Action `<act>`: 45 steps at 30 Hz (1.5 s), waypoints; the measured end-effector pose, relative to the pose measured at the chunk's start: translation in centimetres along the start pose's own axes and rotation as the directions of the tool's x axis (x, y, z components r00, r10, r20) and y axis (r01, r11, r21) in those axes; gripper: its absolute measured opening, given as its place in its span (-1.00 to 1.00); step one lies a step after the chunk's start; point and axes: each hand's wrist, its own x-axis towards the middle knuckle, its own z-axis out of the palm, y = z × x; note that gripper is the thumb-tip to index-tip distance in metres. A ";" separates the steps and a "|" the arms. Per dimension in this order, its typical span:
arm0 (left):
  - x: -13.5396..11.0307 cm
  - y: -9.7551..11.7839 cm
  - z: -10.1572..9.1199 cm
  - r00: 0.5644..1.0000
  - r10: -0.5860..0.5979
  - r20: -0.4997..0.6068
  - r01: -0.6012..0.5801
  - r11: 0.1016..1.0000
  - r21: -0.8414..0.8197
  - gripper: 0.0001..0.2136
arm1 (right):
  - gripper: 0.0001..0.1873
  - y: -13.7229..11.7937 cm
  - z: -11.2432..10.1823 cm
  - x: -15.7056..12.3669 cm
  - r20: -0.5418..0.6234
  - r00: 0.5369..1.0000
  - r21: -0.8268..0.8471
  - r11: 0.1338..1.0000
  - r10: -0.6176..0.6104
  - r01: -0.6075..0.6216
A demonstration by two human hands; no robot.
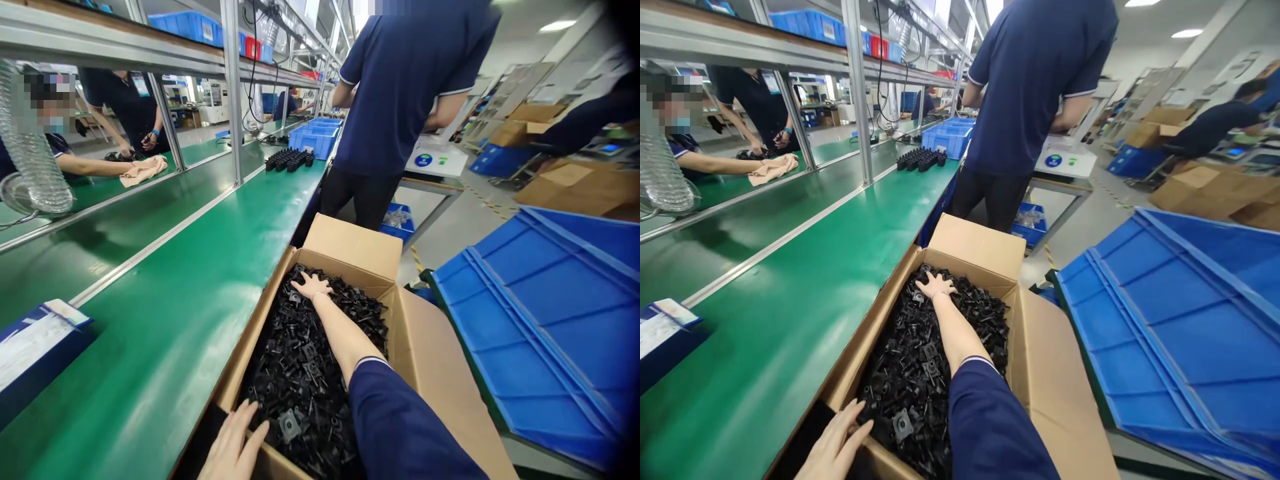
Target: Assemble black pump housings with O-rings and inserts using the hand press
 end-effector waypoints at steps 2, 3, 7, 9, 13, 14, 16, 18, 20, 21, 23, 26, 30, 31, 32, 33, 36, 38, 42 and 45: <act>0.7 0.3 1.2 0.999 -0.003 0.038 0.002 1.000 0.029 -0.25 | -0.43 -0.2 0.9 0.9 0.020 1.000 -0.030 1.000 -0.008 0.008; 1.0 0.5 1.3 0.998 -0.004 0.057 0.002 0.999 0.032 -0.23 | -0.43 -0.1 1.2 1.1 0.031 0.999 -0.043 0.999 -0.019 0.021; 3.2 1.7 0.0 0.985 -0.004 0.173 0.015 0.998 -0.058 -0.16 | -0.46 1.8 2.1 0.1 0.076 0.991 -0.078 0.990 -0.107 0.113; 5.2 2.0 -0.6 0.967 -0.088 0.238 0.113 0.989 -0.095 -0.22 | -0.48 2.9 2.5 -1.0 0.090 0.983 -0.079 0.983 -0.158 0.165; 10.9 1.6 -0.3 0.866 -0.331 0.375 0.389 0.917 -0.089 -0.22 | -0.51 4.8 3.5 -4.1 0.122 0.962 -0.053 0.966 -0.244 0.252; 12.5 1.3 0.1 0.836 -0.367 0.408 0.437 0.895 -0.090 -0.17 | -0.52 5.3 3.8 -5.0 0.130 0.955 -0.042 0.961 -0.265 0.272; 15.8 0.6 1.3 0.795 -0.406 0.450 0.496 0.863 -0.099 -0.08 | -0.52 6.3 4.0 -6.9 0.141 0.942 -0.017 0.951 -0.305 0.310; 18.9 -0.3 2.7 0.777 -0.426 0.464 0.525 0.845 -0.102 0.04 | -0.50 7.5 3.6 -8.3 0.138 0.936 0.007 0.945 -0.323 0.326; 21.3 -1.1 4.2 0.765 -0.448 0.463 0.549 0.829 -0.103 0.14 | -0.47 9.2 2.7 -8.7 0.099 0.953 0.016 0.958 -0.287 0.286; 22.2 -1.4 4.9 0.759 -0.457 0.463 0.560 0.821 -0.107 0.17 | -0.44 10.1 2.1 -8.5 0.057 0.970 0.012 0.972 -0.236 0.235; 23.4 -2.0 6.1 0.756 -0.463 0.463 0.573 0.810 -0.124 0.20 | -0.39 12.2 1.1 -7.8 -0.053 0.996 0.000 0.997 -0.073 0.073; 24.0 -2.6 7.5 0.751 -0.468 0.466 0.587 0.796 -0.147 0.20 | -0.36 14.6 1.1 -6.5 -0.157 0.973 0.000 0.986 0.167 -0.169; 24.2 -2.7 8.5 0.736 -0.481 0.476 0.612 0.773 -0.166 0.22 | -0.40 15.1 3.5 -6.7 -0.182 0.955 0.003 0.972 0.234 -0.237; 24.3 -2.6 8.6 0.734 -0.483 0.477 0.618 0.767 -0.172 0.22 | -0.41 14.9 4.0 -7.0 -0.184 0.958 0.004 0.974 0.221 -0.225; 24.5 -2.5 8.6 0.733 -0.484 0.478 0.621 0.763 -0.179 0.21 | -0.43 14.5 4.4 -7.4 -0.183 0.961 0.006 0.978 0.205 -0.208; 24.5 -2.3 8.6 0.733 -0.483 0.479 0.623 0.760 -0.186 0.21 | -0.44 14.1 4.7 -7.9 -0.179 0.966 0.008 0.982 0.189 -0.190; 24.6 -1.9 8.2 0.738 -0.460 0.493 0.615 0.760 -0.211 0.18 | -0.44 12.6 5.2 -9.4 -0.150 0.979 0.029 0.990 0.137 -0.134; 24.4 -1.8 8.1 0.741 -0.438 0.508 0.606 0.763 -0.226 0.17 | -0.42 11.7 5.6 -10.3 -0.113 0.989 0.046 0.995 0.093 -0.089; 24.3 -2.3 8.4 0.744 -0.413 0.525 0.601 0.758 -0.256 0.16 | -0.34 10.8 6.0 -9.7 -0.002 0.999 0.082 0.995 0.052 -0.052; 24.3 -2.7 8.6 0.751 -0.409 0.518 0.599 0.754 -0.272 0.13 | -0.36 10.8 5.7 -7.7 0.037 0.996 0.105 0.991 0.082 -0.085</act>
